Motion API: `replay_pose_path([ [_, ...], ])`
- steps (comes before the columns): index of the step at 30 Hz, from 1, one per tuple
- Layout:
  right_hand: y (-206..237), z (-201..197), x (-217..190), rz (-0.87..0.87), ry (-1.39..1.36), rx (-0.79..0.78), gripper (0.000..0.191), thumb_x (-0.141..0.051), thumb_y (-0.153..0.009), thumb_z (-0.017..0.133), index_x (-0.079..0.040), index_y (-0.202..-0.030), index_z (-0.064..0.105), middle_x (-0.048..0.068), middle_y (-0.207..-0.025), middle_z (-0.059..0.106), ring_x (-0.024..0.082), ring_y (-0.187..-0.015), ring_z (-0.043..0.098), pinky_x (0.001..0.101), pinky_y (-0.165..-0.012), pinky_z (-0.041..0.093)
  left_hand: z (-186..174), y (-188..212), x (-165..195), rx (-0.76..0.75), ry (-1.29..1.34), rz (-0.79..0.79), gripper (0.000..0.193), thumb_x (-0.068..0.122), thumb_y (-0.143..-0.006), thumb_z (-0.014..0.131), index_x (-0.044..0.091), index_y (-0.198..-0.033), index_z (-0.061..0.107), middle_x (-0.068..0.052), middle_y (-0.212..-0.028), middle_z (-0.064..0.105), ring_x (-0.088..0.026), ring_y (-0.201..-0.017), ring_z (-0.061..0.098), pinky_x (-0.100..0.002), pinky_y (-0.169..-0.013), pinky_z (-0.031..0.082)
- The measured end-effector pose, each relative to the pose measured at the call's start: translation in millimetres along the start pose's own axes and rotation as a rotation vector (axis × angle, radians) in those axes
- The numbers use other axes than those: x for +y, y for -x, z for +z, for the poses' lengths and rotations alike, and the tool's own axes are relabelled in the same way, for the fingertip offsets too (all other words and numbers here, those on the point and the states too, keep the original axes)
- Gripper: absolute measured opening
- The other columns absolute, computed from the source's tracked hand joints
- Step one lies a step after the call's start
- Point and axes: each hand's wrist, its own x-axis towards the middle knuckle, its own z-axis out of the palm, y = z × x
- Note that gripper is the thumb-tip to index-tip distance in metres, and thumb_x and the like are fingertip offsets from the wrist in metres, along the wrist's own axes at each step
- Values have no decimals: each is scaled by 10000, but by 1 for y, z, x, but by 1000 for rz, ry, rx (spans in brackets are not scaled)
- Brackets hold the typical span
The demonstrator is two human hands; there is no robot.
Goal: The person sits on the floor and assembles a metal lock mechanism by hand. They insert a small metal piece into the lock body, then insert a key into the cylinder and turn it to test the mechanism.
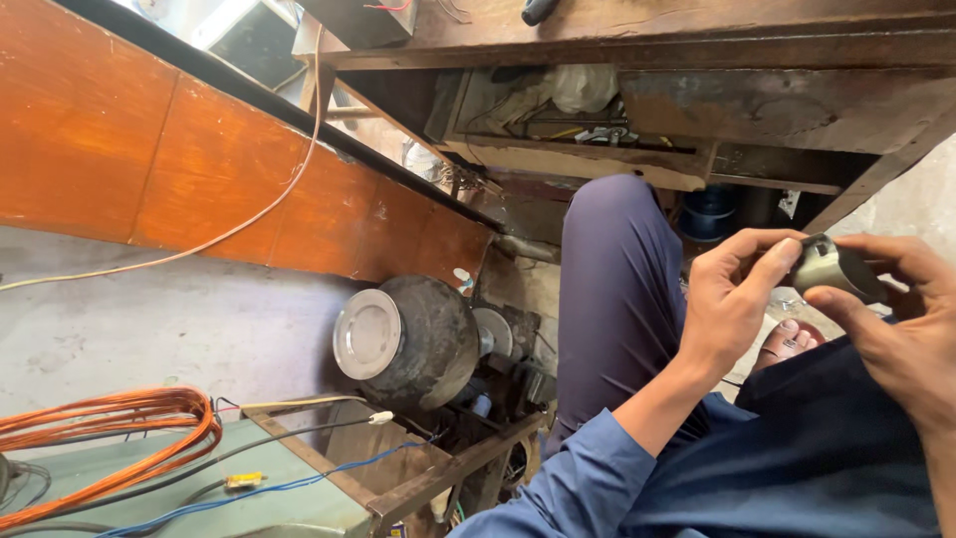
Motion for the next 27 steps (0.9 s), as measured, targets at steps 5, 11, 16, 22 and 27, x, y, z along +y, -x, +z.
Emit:
replay_pose_path([
  [5, 2, 0, 12, -6, 48, 7, 384, -74, -915, 826, 3, -1255, 665, 110, -1053, 712, 157, -989, 709, 280, -933, 580, -1, -3, -1, -8, -74, 9, 220, 134, -1164, 603, -73, -1192, 676, -68, -999, 703, -72, -924, 640, -238, -892, 521],
  [11, -1, 5, 14, -5, 25, 7, 376, -83, -919, 832, -8, -1252, 674, 100, -1057, 714, 158, -1001, 712, 283, -966, 583, 5, -3, -5, 56, -202, 26, 248, 161, -1176, 553, -63, -1144, 655, -44, -979, 678, -79, -936, 605, -255, -901, 505],
  [16, -2, 9, -9, 91, 1, 34, 386, -92, -882, 825, -25, -1235, 684, 90, -1078, 722, 157, -1004, 710, 311, -918, 591, 8, -5, -7, 85, -162, -12, 218, 158, -1143, 564, -43, -1125, 646, -45, -1023, 652, -92, -995, 592, -260, -926, 488],
  [22, 0, -8, -26, 84, 238, 10, 401, -93, -843, 864, -43, -1222, 743, 75, -1080, 760, 171, -1007, 724, 337, -906, 579, 4, -12, -14, 111, -101, 0, 110, 85, -1033, 636, -14, -1040, 681, -27, -1081, 646, -122, -993, 603, -282, -917, 494],
  [27, -3, -20, -25, 63, -15, -22, 517, -95, -838, 877, -43, -1290, 632, 65, -1189, 739, 144, -1132, 707, 307, -971, 578, 11, -11, -10, 48, 325, -251, 145, 103, -1023, 621, -18, -978, 688, 16, -1086, 627, -111, -919, 620, -300, -788, 529],
])
